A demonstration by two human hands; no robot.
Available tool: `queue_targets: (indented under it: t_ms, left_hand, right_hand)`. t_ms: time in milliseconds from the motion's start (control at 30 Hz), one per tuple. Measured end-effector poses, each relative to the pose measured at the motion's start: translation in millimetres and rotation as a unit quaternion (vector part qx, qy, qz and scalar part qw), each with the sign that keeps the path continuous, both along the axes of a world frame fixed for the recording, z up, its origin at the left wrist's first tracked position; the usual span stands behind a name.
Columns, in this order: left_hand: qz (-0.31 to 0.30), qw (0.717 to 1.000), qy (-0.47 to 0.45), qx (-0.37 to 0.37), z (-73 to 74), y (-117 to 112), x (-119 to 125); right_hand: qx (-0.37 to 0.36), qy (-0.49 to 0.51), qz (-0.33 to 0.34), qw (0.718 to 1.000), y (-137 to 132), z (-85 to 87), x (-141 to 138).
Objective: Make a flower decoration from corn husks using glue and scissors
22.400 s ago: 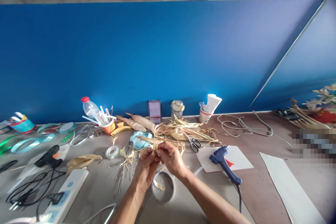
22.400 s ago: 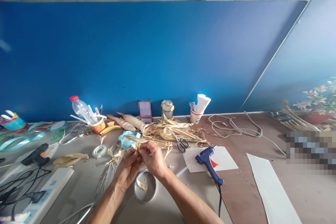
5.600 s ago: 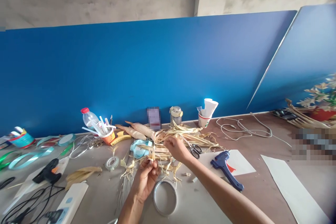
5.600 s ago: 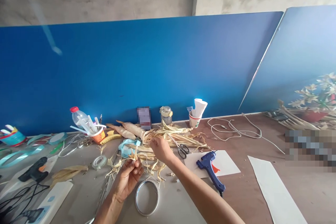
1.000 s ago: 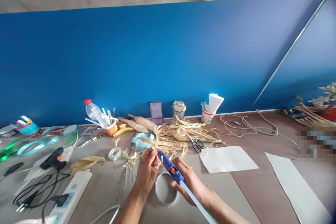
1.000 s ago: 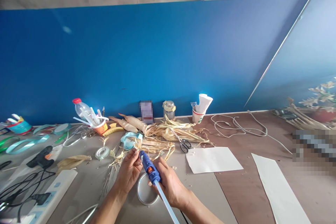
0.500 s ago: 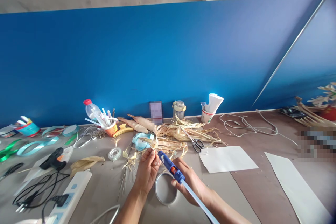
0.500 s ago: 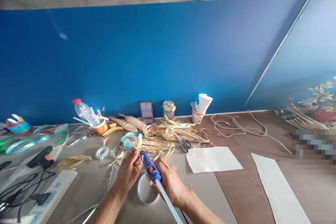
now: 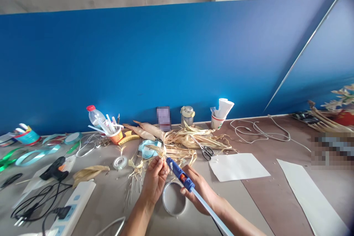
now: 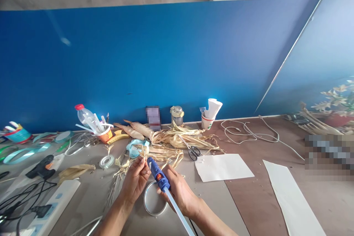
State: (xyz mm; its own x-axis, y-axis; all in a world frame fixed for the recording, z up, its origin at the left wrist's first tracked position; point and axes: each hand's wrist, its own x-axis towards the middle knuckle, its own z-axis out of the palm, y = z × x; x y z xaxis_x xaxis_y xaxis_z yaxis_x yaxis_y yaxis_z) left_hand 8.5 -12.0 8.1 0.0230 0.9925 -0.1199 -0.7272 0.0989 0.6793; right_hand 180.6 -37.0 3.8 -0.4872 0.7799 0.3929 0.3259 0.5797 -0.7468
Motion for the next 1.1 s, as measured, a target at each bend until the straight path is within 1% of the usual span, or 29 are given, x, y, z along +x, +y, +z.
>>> queue_targets:
  t_ms: [267,467,633,800,967,1100]
  left_hand:
    - [0.01,1.0,-0.009,-0.022,-0.8,2.1,-0.4]
    - [0.011,1.0,0.005,-0.015,2.1,0.4,1.0]
    - [0.011,1.0,-0.007,-0.021,2.0,0.3,0.7]
    - [0.001,1.0,0.0,-0.014,0.9,0.9,0.4]
    - [0.003,1.0,-0.011,-0.016,0.6,1.0,0.2]
    - [0.005,1.0,0.0,-0.026,2.0,0.2,0.8]
  right_hand:
    - [-0.002,-0.018,0.013,1.0,-2.7,1.5,2.2]
    - [0.011,0.003,0.012,1.0,-0.6,2.7,2.9]
    - [0.004,-0.001,0.024,1.0,-0.7,4.6,2.9]
    - [0.001,0.004,0.01,1.0,-0.8,6.9,3.4]
    - [0.001,-0.009,0.02,1.0,-0.5,7.4,3.6]
    - [0.008,0.002,0.014,1.0,0.4,8.2,4.1]
